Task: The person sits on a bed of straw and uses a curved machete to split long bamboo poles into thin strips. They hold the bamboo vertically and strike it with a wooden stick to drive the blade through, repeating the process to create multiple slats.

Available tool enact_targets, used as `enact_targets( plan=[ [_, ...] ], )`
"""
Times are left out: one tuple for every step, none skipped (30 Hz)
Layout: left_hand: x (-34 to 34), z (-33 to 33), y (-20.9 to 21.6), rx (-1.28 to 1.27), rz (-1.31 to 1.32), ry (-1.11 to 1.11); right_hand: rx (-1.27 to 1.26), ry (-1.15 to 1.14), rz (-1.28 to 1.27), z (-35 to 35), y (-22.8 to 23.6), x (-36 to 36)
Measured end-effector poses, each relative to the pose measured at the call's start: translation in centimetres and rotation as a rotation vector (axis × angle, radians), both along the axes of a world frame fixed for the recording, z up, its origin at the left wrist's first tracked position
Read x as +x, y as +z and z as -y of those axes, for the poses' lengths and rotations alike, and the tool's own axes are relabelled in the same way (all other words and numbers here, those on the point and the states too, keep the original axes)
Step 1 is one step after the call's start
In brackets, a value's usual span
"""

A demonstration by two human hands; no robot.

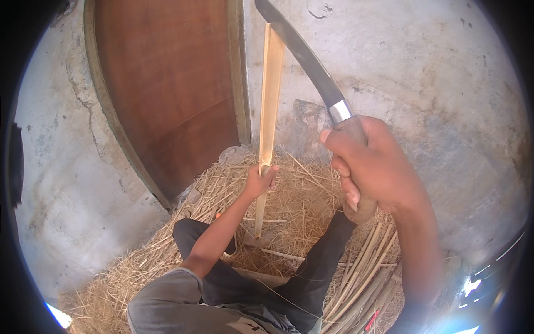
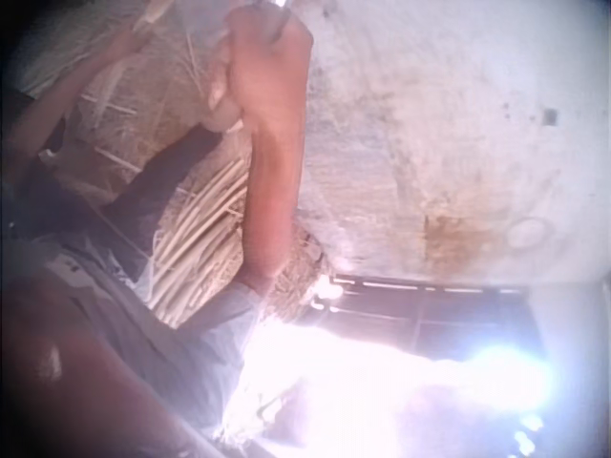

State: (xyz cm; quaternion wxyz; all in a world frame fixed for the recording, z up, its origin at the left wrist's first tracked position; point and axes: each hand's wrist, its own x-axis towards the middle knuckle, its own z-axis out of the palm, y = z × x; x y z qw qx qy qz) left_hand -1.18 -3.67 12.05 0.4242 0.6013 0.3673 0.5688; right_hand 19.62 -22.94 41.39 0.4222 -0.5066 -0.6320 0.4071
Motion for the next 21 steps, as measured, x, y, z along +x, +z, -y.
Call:
enact_targets(
  plan=[
    [0.0, -0.1, -0.1, 0.008, 0.01, 0.001, 0.002, -0.007, 0.018, 0.3, 0.4, -0.2],
    [0.1, 0.0, -0.2, -0.001, 0.02, -0.006, -0.001, -0.015, 0.036, 0.4, 0.6, -0.2],
    [0.3, 0.1, -0.3, -0.011, 0.03, -0.013, 0.042, -0.007, 0.072, 0.3, 0.8, -0.1],
    [0.3, 0.2, -0.3, -0.019, 0.04, -0.02, 0.086, 0.001, 0.109, 0.1, 1.0, 0.1],
    [0.0, 0.4, -0.3, 0.042, -0.005, -0.034, 0.13, 0.012, 0.136, 0.0, 1.1, 0.4],
    [-0.6, 0.5, -0.3, 0.103, -0.05, -0.049, 0.129, -0.01, 0.191, -0.1, 1.5, 0.5],
    [-1.2, 0.6, -0.2, 0.164, -0.095, -0.064, 0.129, -0.031, 0.246, -0.1, 2.2, 0.7],
    [-2.2, 0.6, 0.4, 0.304, -0.117, 0.092, 0.133, -0.049, 0.304, -0.1, 3.0, 0.7],
    [-3.2, 0.1, 2.7, 0.341, 0.057, 0.156, 0.127, -0.039, 0.341, -0.1, 3.8, 1.0],
    [-4.7, -0.2, 5.3, 0.4, 0.213, 0.233, 0.145, -0.083, 0.397, -0.2, 4.5, 1.2],
    [-5.8, -0.7, 10.1, 0.331, 0.57, 0.2, 0.15, -0.147, 0.462, -0.3, 5.0, 1.6],
    [-7.2, -0.1, 13.9, 0.851, 0.101, 0.443, 0.149, -0.21, 0.535, -0.6, 5.6, 1.9],
    [-5.8, 1.6, 19.6, 0.935, 0.032, 0.593, 0.138, -0.165, 0.563, -1.4, 6.1, 3.0],
    [-5.9, 0.8, 24.5, 1.164, -0.087, 0.564, 0.115, -0.229, 0.58, -1.2, 6.7, 4.2],
    [-4.7, 0.9, 30.6, 1.214, -0.036, 0.491, 0.103, -0.283, 0.588, -0.8, 7.3, 5.0],
    [-3.9, 1.3, 35.8, 1.27, -0.066, 0.432, 0.095, -0.321, 0.583, -0.7, 7.5, 5.6],
    [-6.1, 5.2, 40.9, 1.336, -0.258, 0.468, 0.167, -0.291, 0.539, -1.0, 7.6, 3.7],
    [-5.7, 6.0, 43.9, 1.35, -0.377, 0.435, 0.153, -0.25, 0.549, -1.6, 7.4, 3.5],
    [-4.3, 6.0, 45.9, 1.332, -0.497, 0.383, 0.134, -0.232, 0.566, -2.0, 7.4, 4.3],
    [-2.7, 6.0, 47.4, 1.306, -0.633, 0.326, 0.12, -0.211, 0.578, -2.3, 7.4, 4.9],
    [-1.3, 5.7, 48.2, 1.262, -0.758, 0.281, 0.107, -0.201, 0.59, -2.4, 7.5, 5.3]
  ],
)
